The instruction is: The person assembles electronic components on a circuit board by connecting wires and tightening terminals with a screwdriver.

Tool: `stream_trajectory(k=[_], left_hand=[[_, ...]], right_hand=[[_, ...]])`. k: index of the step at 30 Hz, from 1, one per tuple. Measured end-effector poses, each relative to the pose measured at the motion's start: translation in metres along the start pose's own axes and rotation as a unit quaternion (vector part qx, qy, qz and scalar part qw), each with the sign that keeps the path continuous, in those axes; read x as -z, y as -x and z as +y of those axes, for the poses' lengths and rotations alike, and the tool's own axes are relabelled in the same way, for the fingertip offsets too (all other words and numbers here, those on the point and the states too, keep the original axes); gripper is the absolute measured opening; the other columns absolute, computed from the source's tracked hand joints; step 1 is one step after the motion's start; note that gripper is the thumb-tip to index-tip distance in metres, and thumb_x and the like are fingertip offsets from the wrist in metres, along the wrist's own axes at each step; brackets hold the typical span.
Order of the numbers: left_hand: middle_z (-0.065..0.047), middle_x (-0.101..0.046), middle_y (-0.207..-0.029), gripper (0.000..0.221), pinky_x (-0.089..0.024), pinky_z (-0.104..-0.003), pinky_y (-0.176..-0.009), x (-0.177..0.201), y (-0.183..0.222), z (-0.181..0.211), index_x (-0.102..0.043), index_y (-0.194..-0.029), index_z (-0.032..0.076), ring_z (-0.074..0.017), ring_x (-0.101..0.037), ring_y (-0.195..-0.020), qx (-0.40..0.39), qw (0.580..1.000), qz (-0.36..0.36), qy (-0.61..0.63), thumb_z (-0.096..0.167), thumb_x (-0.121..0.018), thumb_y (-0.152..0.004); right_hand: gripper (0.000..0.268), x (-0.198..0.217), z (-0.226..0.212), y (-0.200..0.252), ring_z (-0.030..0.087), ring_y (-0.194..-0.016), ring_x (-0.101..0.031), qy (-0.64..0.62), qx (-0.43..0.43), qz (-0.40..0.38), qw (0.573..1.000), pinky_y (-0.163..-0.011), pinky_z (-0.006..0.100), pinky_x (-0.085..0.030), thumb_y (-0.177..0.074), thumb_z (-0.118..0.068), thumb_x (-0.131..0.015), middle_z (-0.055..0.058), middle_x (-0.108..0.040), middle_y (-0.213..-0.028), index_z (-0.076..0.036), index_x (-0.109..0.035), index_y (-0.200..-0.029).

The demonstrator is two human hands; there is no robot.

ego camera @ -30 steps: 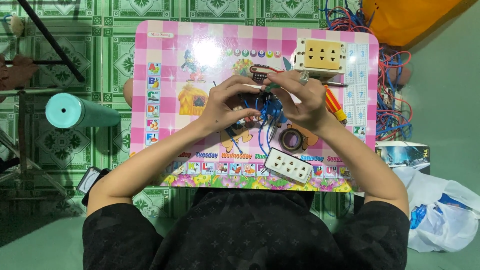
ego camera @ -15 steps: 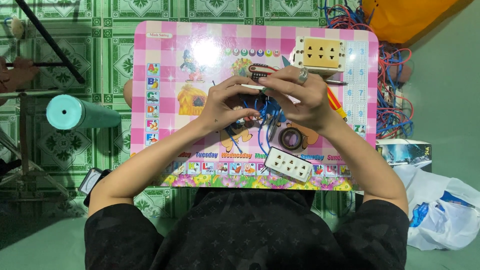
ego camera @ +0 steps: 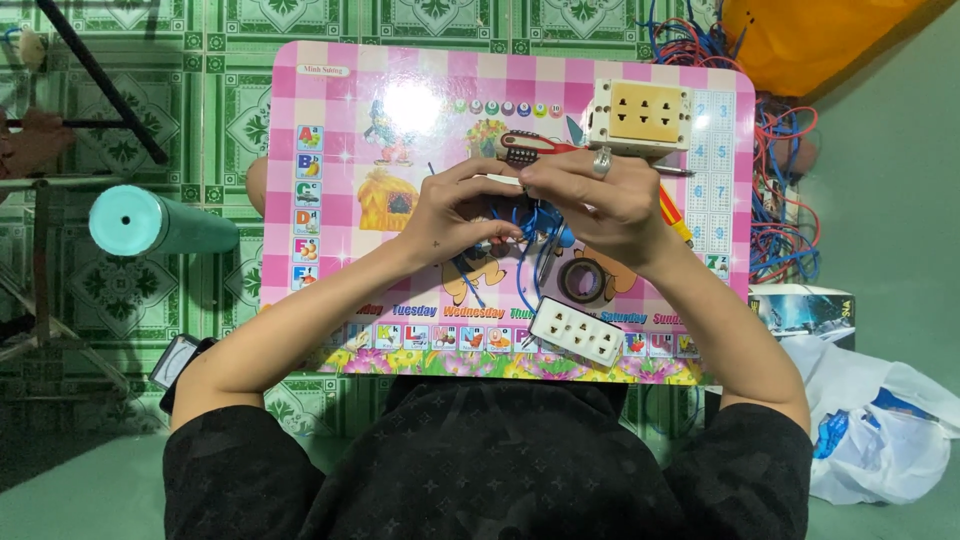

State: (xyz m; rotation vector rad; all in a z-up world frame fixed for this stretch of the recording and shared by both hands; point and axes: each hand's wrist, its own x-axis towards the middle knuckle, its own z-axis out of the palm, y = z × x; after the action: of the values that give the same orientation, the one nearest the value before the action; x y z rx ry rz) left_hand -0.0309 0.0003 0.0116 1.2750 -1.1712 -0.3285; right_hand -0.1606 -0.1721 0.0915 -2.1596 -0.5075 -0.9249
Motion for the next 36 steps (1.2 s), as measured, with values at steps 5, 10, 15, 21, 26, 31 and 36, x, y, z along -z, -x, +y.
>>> stream_trajectory(k=[5,10,15,21,26,31,36], left_hand=[[-0.012,-0.072,-0.110,0.041,-0.048,-0.020,-0.045,0.000,0.000,-0.001,-0.079,-0.112,0.009,-0.0078,-0.059,-0.060,-0.006,1.000,0.005,-0.015,0.010,-0.095,-0.074],[-0.011,-0.072,-0.111,0.040,-0.046,-0.019,-0.044,-0.001,0.001,-0.004,-0.079,-0.112,0.010,-0.0076,-0.057,-0.059,-0.009,1.000,0.003,-0.026,0.012,-0.095,-0.074],[-0.007,-0.072,-0.113,0.043,-0.048,-0.020,-0.047,0.001,-0.003,0.000,-0.077,-0.115,0.011,-0.0081,-0.055,-0.054,-0.010,1.000,0.000,-0.029,0.019,-0.094,-0.076],[-0.014,-0.061,-0.125,0.039,-0.058,-0.050,-0.090,0.002,0.001,0.007,-0.076,-0.113,0.012,-0.0421,-0.068,-0.107,-0.010,0.990,0.015,-0.136,0.024,-0.093,-0.080],[-0.009,-0.066,-0.120,0.031,-0.058,-0.045,-0.090,0.006,0.001,0.004,-0.078,-0.113,0.016,-0.0351,-0.068,-0.109,-0.016,0.972,0.004,-0.236,0.029,-0.087,-0.086],[-0.008,-0.068,-0.117,0.026,-0.060,-0.042,-0.085,0.014,-0.002,0.006,-0.075,-0.113,0.016,-0.0324,-0.068,-0.111,-0.040,0.947,-0.038,-0.318,0.033,-0.078,-0.094],[-0.003,-0.072,-0.106,0.022,-0.061,-0.033,-0.076,0.024,-0.002,-0.011,-0.072,-0.104,0.013,-0.0266,-0.070,-0.108,-0.095,0.917,-0.048,-0.384,0.034,-0.073,-0.099]], right_hand=[[0.022,0.000,-0.006,-0.002,0.033,-0.082,-0.076,0.031,0.006,-0.002,1.000,-0.068,0.042,-0.062,-0.095,0.010,-0.072,0.019,-0.078,-0.098,-0.002,-0.077,-0.113],[0.022,-0.001,-0.005,0.002,0.032,-0.084,-0.076,0.044,0.008,0.005,0.999,-0.071,0.041,-0.063,-0.094,0.010,-0.074,0.020,-0.079,-0.100,-0.001,-0.077,-0.114],[0.030,0.005,0.007,0.008,0.032,-0.088,-0.077,0.059,-0.022,0.004,0.998,-0.072,0.043,-0.063,-0.091,0.009,-0.080,0.017,-0.079,-0.102,-0.001,-0.076,-0.119],[0.024,0.031,-0.001,0.013,0.036,-0.090,-0.076,0.029,-0.051,0.067,0.996,-0.072,0.044,-0.064,-0.098,0.014,-0.072,0.023,-0.077,-0.101,0.007,-0.070,-0.121],[0.026,0.037,0.008,0.043,0.036,-0.086,-0.076,0.045,-0.122,0.042,0.991,-0.069,0.042,-0.063,-0.099,0.010,-0.072,0.023,-0.076,-0.098,0.006,-0.071,-0.124],[0.034,0.035,0.028,0.080,0.022,-0.061,-0.068,0.072,-0.187,0.047,0.979,-0.056,0.032,-0.056,-0.099,-0.001,-0.080,0.016,-0.073,-0.087,0.001,-0.071,-0.132],[0.024,0.029,0.027,0.083,0.024,-0.053,-0.062,0.141,-0.248,-0.074,0.956,-0.053,0.036,-0.053,-0.095,-0.004,-0.079,0.017,-0.066,-0.078,0.002,-0.074,-0.118]])
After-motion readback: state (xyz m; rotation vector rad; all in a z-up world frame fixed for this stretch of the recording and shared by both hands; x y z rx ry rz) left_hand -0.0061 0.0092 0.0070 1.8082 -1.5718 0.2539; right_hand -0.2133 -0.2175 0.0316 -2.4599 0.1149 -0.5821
